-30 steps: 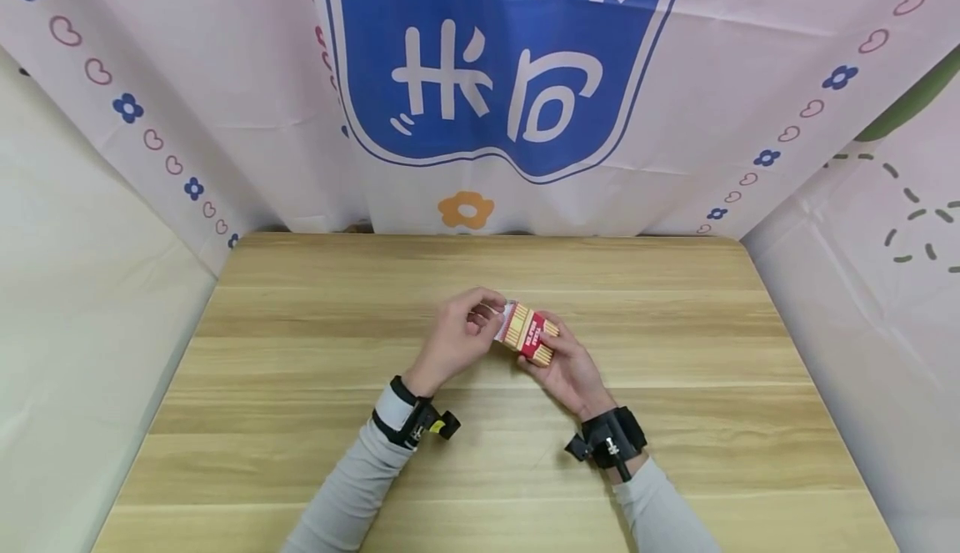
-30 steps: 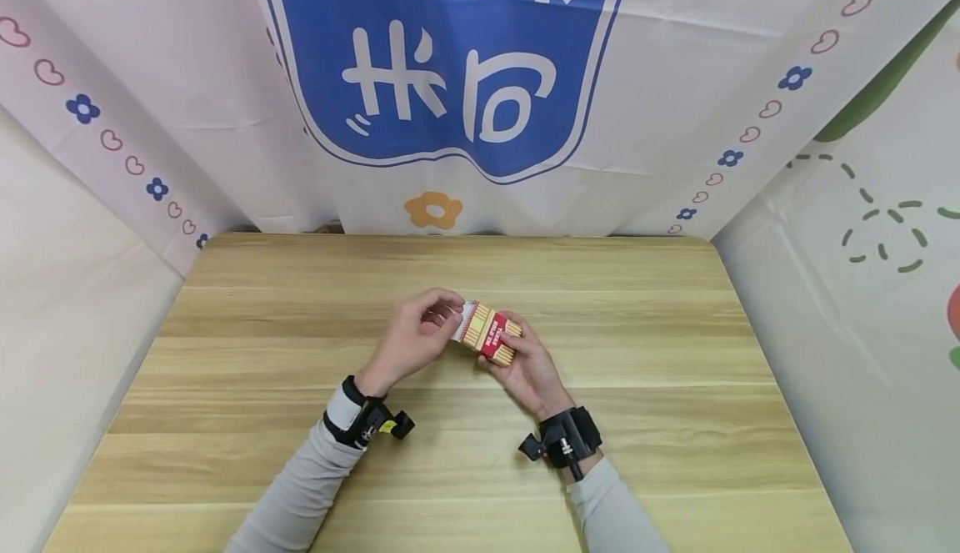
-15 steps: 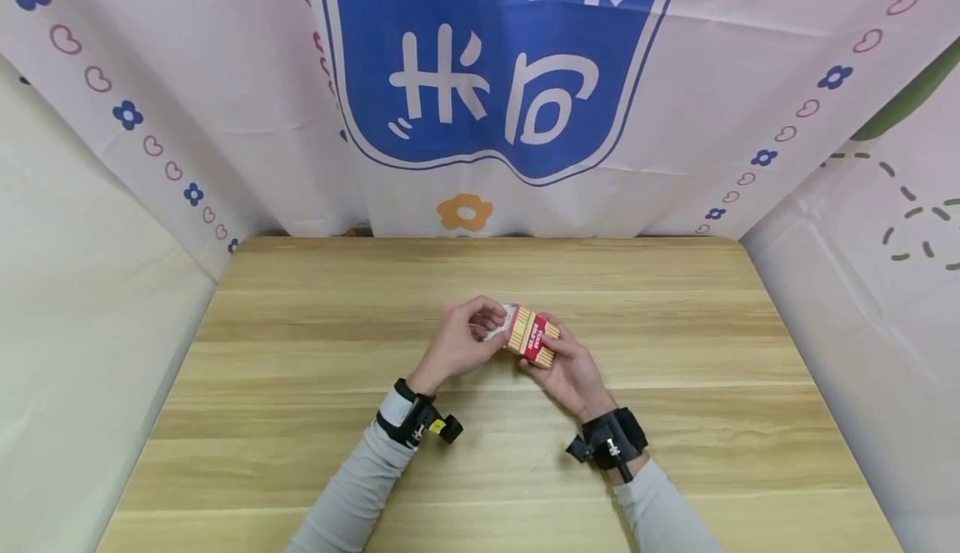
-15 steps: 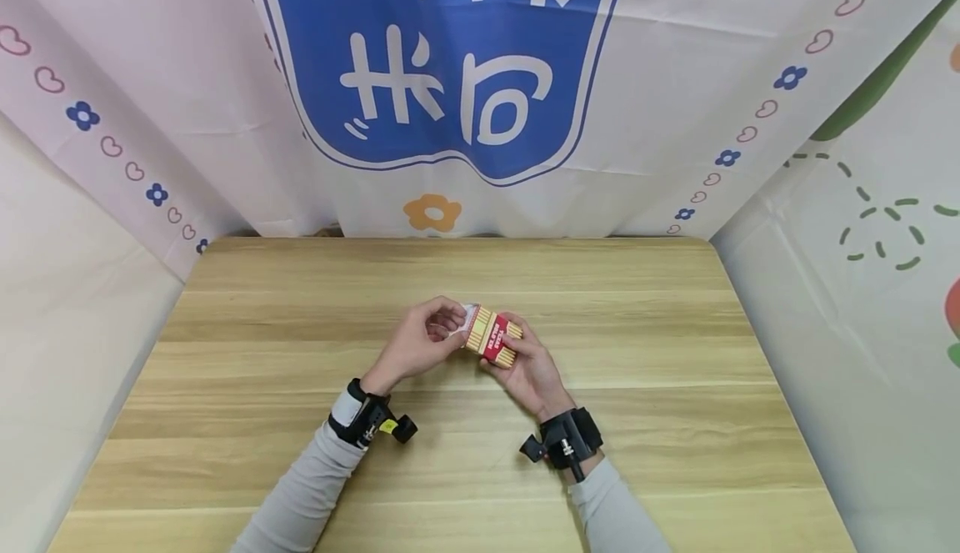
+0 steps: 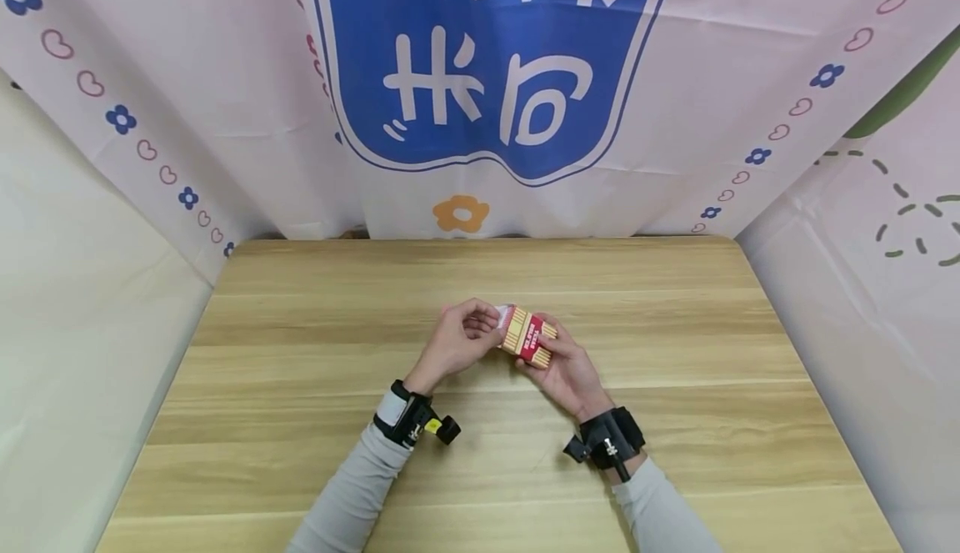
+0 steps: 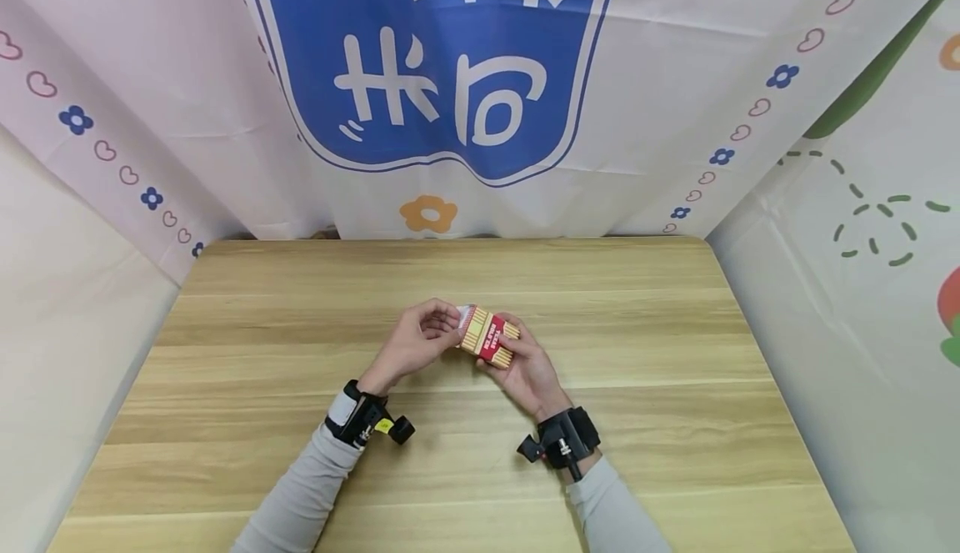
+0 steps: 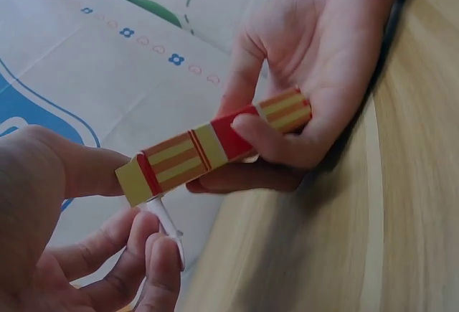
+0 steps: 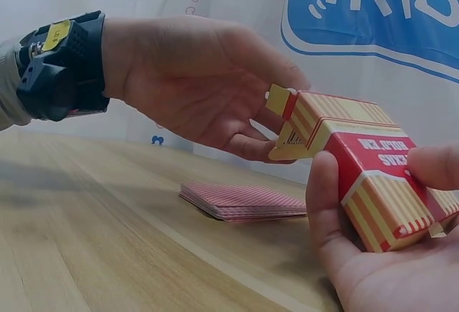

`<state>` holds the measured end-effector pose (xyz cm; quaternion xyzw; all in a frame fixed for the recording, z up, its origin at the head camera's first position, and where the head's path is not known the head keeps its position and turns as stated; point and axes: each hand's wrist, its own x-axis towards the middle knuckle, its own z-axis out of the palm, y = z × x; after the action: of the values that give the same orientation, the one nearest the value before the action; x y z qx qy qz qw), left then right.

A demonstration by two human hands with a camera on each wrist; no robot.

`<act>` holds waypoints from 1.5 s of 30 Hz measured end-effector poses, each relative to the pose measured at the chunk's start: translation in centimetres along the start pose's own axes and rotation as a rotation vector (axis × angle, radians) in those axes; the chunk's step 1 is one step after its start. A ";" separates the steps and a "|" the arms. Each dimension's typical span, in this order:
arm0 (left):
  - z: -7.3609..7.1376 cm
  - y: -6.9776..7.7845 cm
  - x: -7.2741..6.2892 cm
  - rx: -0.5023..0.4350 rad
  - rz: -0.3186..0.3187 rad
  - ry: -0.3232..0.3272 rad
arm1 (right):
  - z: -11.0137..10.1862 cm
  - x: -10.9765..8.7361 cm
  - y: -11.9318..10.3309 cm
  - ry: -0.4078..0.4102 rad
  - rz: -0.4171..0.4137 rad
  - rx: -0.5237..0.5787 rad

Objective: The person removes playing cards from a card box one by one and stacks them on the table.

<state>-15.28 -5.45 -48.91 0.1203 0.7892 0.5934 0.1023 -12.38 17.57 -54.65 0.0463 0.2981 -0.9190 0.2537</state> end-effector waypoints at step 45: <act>-7.1 -1.2 1.0 -0.256 -0.194 0.360 | 0.1 0.2 0.0 0.072 -0.007 0.027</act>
<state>-18.45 -11.90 -48.12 -0.0777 0.7209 0.6880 0.0307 -12.52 17.46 -54.62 0.0818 0.2947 -0.9216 0.2390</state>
